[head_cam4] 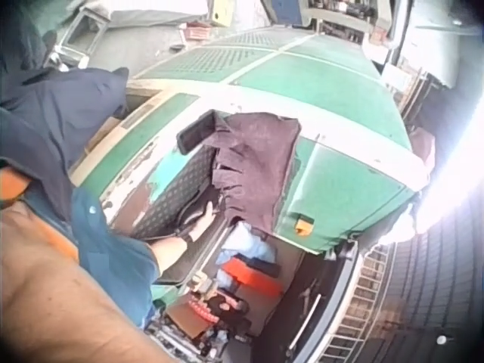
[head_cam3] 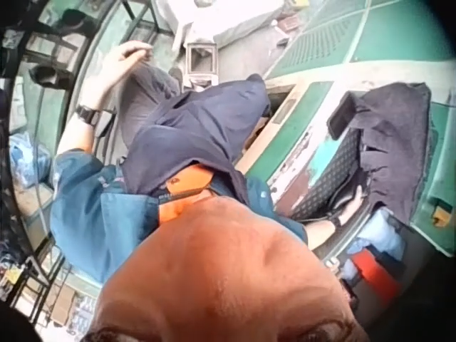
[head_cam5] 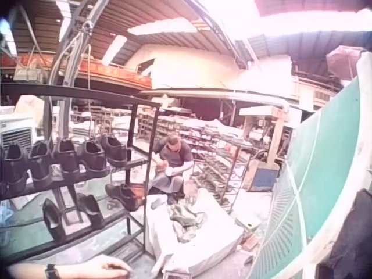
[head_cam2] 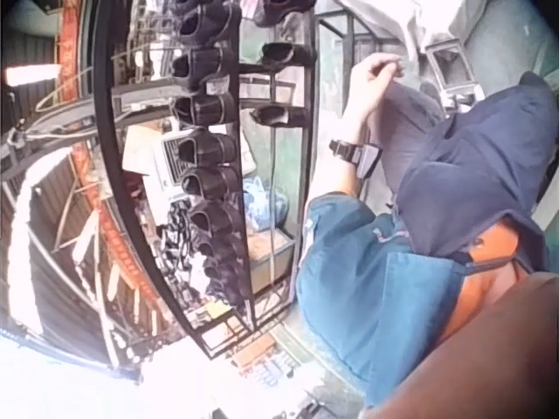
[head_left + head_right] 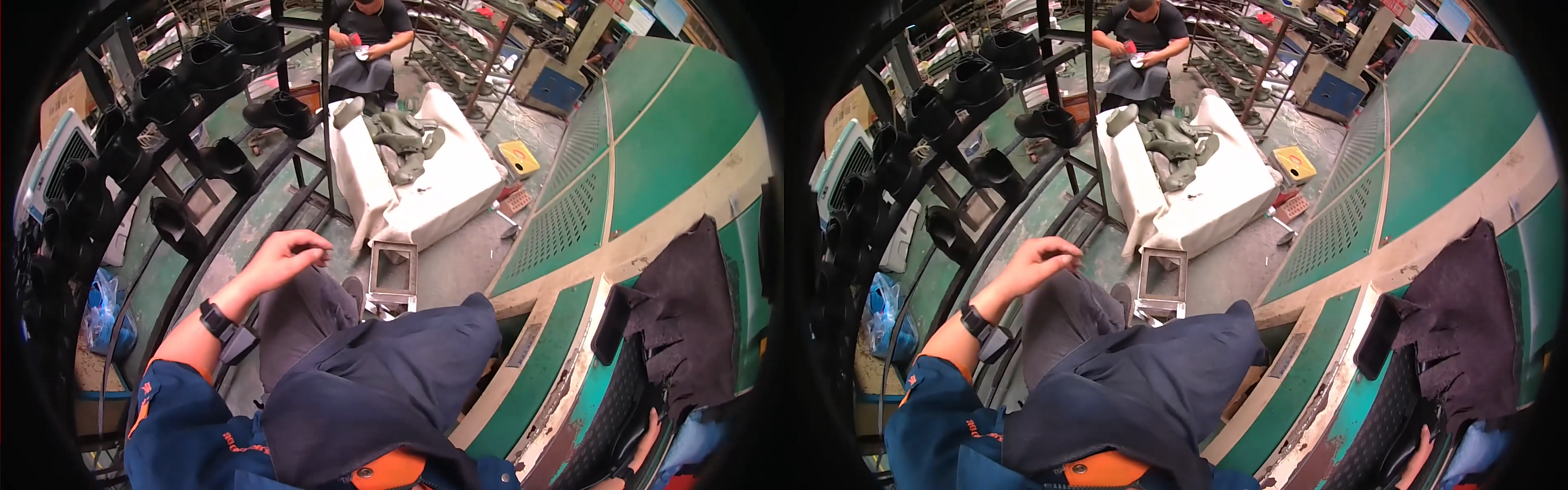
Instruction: Inspecting manufactured black shoes and organizing them on a metal rack.
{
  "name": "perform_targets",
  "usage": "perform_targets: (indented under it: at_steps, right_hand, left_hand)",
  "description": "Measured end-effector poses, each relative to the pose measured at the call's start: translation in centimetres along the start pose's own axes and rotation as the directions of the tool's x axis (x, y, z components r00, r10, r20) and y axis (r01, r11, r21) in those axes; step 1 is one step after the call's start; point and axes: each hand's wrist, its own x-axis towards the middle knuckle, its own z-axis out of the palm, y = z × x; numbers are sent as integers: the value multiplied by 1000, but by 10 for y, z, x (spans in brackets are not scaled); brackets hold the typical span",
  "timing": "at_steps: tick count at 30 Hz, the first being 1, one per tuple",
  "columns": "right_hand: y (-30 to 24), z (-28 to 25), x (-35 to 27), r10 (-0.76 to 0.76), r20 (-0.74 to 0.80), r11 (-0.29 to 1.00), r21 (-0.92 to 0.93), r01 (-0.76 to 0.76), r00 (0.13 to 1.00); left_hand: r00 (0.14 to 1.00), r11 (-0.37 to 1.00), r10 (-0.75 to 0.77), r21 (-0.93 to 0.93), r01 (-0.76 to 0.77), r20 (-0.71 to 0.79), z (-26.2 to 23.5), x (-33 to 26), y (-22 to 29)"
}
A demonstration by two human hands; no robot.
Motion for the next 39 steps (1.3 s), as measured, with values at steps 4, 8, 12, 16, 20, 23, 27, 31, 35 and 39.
perform_targets:
  at_steps: [4,8,12,16,20,23,27,31,35,39]
  right_hand:
    - [-17,26,-18,132,-111,988,98,-121,985]
    - [-36,47,-40,179,-204,983,0,-183,962]
    - [-6,46,-28,49,-219,999,21,-46,975]
    - [27,21,-11,124,-368,991,89,-97,921]
    - [-8,32,-40,49,-514,887,416,199,856]
    - [-75,92,-81,-76,-478,774,525,354,875]
    - [-171,206,-144,-435,-179,549,724,418,882]
    - [-227,317,-182,-674,201,158,979,-127,711]
    - [-219,451,-187,-264,485,505,806,-309,834]
    - [-176,572,-185,29,790,386,556,-736,612]
  left_hand:
    - [982,985,-28,-160,59,188,53,23,-2]
    - [918,995,5,-98,37,397,99,19,-7]
    - [869,988,110,-147,-44,482,126,15,-14]
    - [845,902,173,-425,70,506,152,25,-21]
    - [814,855,267,-516,47,517,174,38,-7]
    - [729,795,344,-597,109,592,192,45,25]
    - [540,685,432,-652,325,722,198,43,67]
    - [429,754,512,-629,191,744,180,21,68]
    - [655,433,93,-623,651,750,131,-30,-2]
    - [643,-84,-72,-647,758,763,126,-51,-73]
